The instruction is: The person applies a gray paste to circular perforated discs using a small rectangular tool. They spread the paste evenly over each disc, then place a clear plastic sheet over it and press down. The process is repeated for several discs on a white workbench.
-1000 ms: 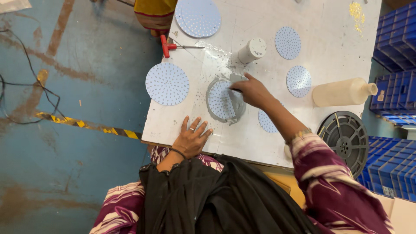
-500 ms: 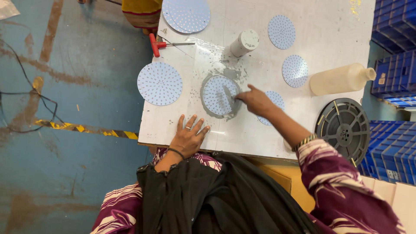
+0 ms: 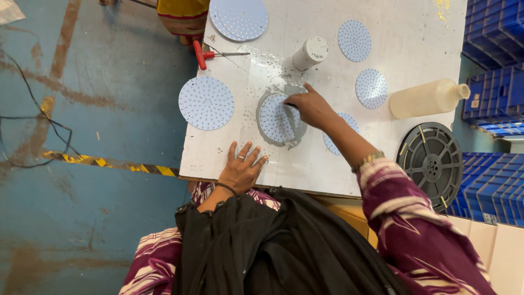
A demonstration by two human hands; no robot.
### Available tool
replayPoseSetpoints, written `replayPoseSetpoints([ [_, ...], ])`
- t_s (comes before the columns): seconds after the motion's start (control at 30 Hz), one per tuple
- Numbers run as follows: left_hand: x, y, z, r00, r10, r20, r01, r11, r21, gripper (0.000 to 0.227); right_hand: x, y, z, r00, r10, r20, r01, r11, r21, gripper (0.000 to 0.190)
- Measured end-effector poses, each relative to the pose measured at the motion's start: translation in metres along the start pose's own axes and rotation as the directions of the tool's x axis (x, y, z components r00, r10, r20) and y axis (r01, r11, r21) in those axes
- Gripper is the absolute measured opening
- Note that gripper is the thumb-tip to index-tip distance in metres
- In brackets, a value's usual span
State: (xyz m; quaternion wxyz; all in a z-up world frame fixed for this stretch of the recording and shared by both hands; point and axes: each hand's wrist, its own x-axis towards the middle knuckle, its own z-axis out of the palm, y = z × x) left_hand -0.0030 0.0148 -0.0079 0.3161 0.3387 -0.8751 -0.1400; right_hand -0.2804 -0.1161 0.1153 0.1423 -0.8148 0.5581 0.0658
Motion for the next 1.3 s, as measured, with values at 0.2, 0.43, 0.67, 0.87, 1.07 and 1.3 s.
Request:
replayPoseSetpoints([
  [0.2,-0.002,0.001,0.0,1.0,-0.018,0.01,0.018,1.0,-0.014,0.032,-0.007,0.0,0.008,0.968,-0.027,0.249,0.033,0.999,-0.022,0.056],
  [0.43,0.002,0.001,-0.003,1.0,-0.012,0.006,0.012,1.0,-0.021,0.031,-0.092,-0.017,0.025,0.979,0.027,0.204,-0.045,0.996,0.083,0.044],
  [0.67,0.0,-0.002,0.002,1.0,0.002,-0.006,-0.002,0.999,-0.036,0.033,-0.052,0.009,-0.003,0.988,0.152,-0.004,-0.149,0.975,0.162,0.049],
  [0.87,0.001,-0.004,0.005,0.999,0.025,-0.036,-0.026,0.999,-0.021,0.035,-0.001,0.048,-0.026,0.905,0.382,-0.186,-0.295,0.88,0.373,0.082],
  [1.07,0.005,0.0,0.002,0.999,0.023,-0.042,-0.025,0.999,-0.046,0.037,0.025,0.067,-0.006,0.798,0.534,-0.278,-0.316,0.765,0.562,0.112],
  [1.3,0.008,0.0,-0.005,0.999,0.028,0.016,-0.027,0.998,-0.057,0.036,0.033,0.079,0.007,0.773,0.457,-0.44,-0.194,0.83,0.523,0.051],
])
